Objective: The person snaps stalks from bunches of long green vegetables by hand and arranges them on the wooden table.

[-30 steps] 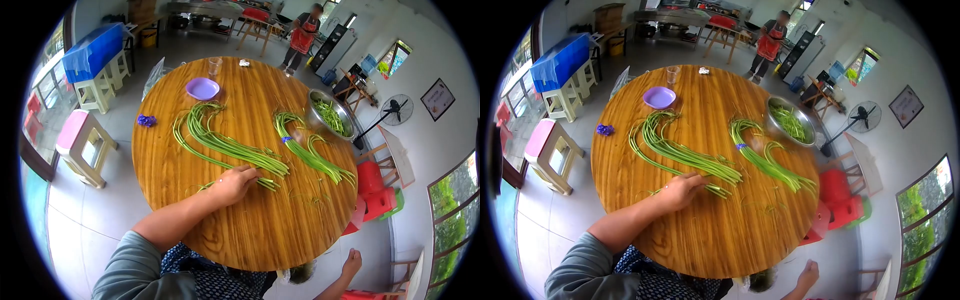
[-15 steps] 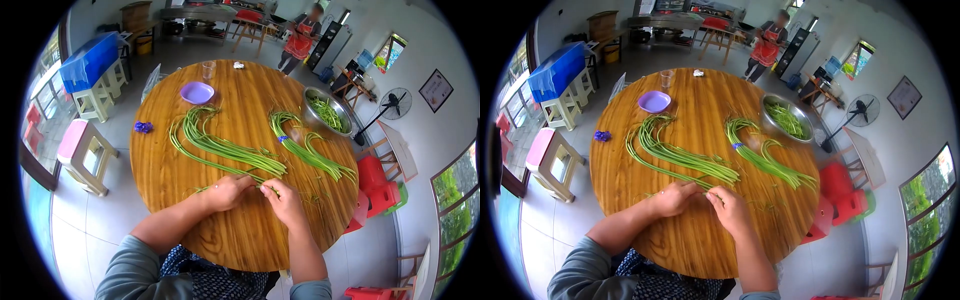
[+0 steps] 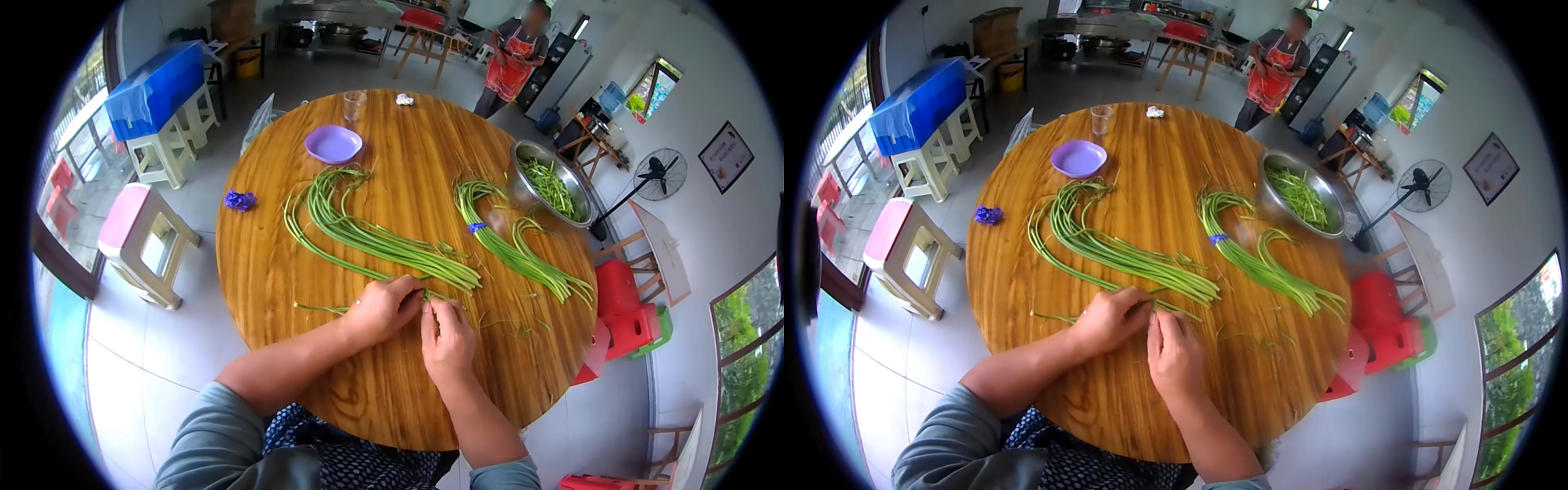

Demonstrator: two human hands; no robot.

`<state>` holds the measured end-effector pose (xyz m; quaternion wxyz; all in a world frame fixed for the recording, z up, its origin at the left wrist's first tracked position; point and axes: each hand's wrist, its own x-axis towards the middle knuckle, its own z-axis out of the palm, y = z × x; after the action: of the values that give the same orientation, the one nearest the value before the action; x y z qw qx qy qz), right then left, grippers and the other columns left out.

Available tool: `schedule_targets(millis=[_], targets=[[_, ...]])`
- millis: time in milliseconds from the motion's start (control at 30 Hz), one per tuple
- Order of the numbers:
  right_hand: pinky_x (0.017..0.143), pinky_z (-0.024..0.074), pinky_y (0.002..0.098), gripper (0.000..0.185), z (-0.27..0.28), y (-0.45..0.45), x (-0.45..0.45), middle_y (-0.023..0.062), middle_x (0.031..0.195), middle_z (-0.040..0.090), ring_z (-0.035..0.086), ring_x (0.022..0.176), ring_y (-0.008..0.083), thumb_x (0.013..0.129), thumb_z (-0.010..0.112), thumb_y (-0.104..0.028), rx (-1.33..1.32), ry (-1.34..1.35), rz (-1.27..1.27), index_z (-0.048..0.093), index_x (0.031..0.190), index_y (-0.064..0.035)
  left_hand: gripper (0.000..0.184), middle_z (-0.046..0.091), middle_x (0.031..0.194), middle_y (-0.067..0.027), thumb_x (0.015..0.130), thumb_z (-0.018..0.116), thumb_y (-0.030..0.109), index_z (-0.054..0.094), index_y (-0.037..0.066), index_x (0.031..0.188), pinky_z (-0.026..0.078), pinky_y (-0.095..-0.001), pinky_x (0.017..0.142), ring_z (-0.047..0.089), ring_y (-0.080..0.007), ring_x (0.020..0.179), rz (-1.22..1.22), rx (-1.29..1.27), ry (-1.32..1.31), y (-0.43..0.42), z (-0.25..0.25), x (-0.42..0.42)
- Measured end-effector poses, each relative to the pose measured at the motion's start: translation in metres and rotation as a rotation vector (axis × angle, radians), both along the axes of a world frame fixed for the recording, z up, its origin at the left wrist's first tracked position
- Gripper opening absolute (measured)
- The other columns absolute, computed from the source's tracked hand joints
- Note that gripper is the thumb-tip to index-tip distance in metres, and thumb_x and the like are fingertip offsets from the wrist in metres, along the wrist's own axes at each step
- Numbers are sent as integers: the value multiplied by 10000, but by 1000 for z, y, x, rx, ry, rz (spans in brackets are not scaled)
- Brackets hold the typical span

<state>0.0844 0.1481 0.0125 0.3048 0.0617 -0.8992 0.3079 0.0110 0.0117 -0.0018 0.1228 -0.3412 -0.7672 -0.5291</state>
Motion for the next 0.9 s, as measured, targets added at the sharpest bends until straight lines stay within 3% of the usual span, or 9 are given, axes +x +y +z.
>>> schedule_targets(millis=[100, 233, 333, 433, 500, 567, 733, 767, 900], targets=[[597, 499, 393, 126, 1, -2, 1, 139, 875, 632, 633, 747, 333, 929, 618, -100, 51, 47, -42, 632, 1038, -39, 186, 671, 816, -197, 855, 682, 102, 657, 4, 1011, 544, -411, 640, 670, -368, 726, 16, 12, -20, -1, 4, 1], [736, 506, 284, 173, 6, 24, 4, 113, 888, 694, 658, 826, 165, 955, 619, -120, -489, -207, 68, 632, 1085, -7, 183, 681, 861, -178, 849, 693, 98, 666, 11, 1007, 546, -398, 667, 674, -346, 756, -184, 0, 12, -6, 10, -5], [754, 500, 275, 183, 2, 44, 4, 99, 901, 694, 648, 824, 139, 960, 620, -123, -524, -259, 137, 628, 1102, -8, 177, 680, 872, -170, 841, 703, 99, 670, 12, 992, 544, -396, 674, 670, -343, 763, -217, -53, 3, -3, 2, -3], [720, 516, 318, 155, 5, 32, 7, 118, 895, 685, 669, 801, 206, 942, 621, -92, -454, -265, 137, 621, 1075, -11, 170, 677, 858, -174, 839, 701, 102, 668, 11, 978, 543, -396, 666, 665, -349, 753, -129, -79, -15, 3, -2, 0], [676, 519, 386, 123, -1, 12, 10, 149, 884, 664, 662, 795, 309, 914, 615, -51, -42, -101, -13, 614, 1034, -22, 164, 675, 853, -175, 837, 699, 102, 666, 11, 970, 543, -397, 663, 663, -354, 753, -42, -99, -42, 2, -2, 1], [652, 508, 442, 115, -7, 6, 2, 172, 865, 639, 629, 803, 383, 889, 605, -24, -92, 1, 30, 608, 1003, -32, 151, 672, 848, -179, 833, 694, 101, 663, 12, 951, 545, -402, 662, 662, -363, 760, 17, -29, -11, 4, -5, -3], [707, 518, 379, 150, -5, 1, 0, 141, 940, 687, 673, 846, 283, 944, 626, -116, -289, -103, -9, 634, 1033, 5, 147, 674, 852, -176, 830, 693, 86, 659, 12, 952, 541, -401, 656, 661, -361, 754, 64, 5, 51, 6, -9, -8], [620, 481, 306, 184, -5, 6, -4, 82, 937, 683, 607, 721, 150, 972, 613, -153, -440, -123, 78, 632, 1073, 0, 148, 675, 852, -172, 832, 695, 85, 658, 13, 956, 539, -399, 655, 661, -359, 751, 51, 19, 61, 6, -7, -10], [534, 332, 163, 190, 1, 34, 3, 33, 907, 669, 413, 602, 14, 962, 639, -175, -1021, -390, 145, 636, 1112, -57, 153, 676, 847, -163, 843, 702, 90, 659, 15, 969, 533, -384, 648, 665, -340, 747, -138, 21, 90, -2, 5, -7]])
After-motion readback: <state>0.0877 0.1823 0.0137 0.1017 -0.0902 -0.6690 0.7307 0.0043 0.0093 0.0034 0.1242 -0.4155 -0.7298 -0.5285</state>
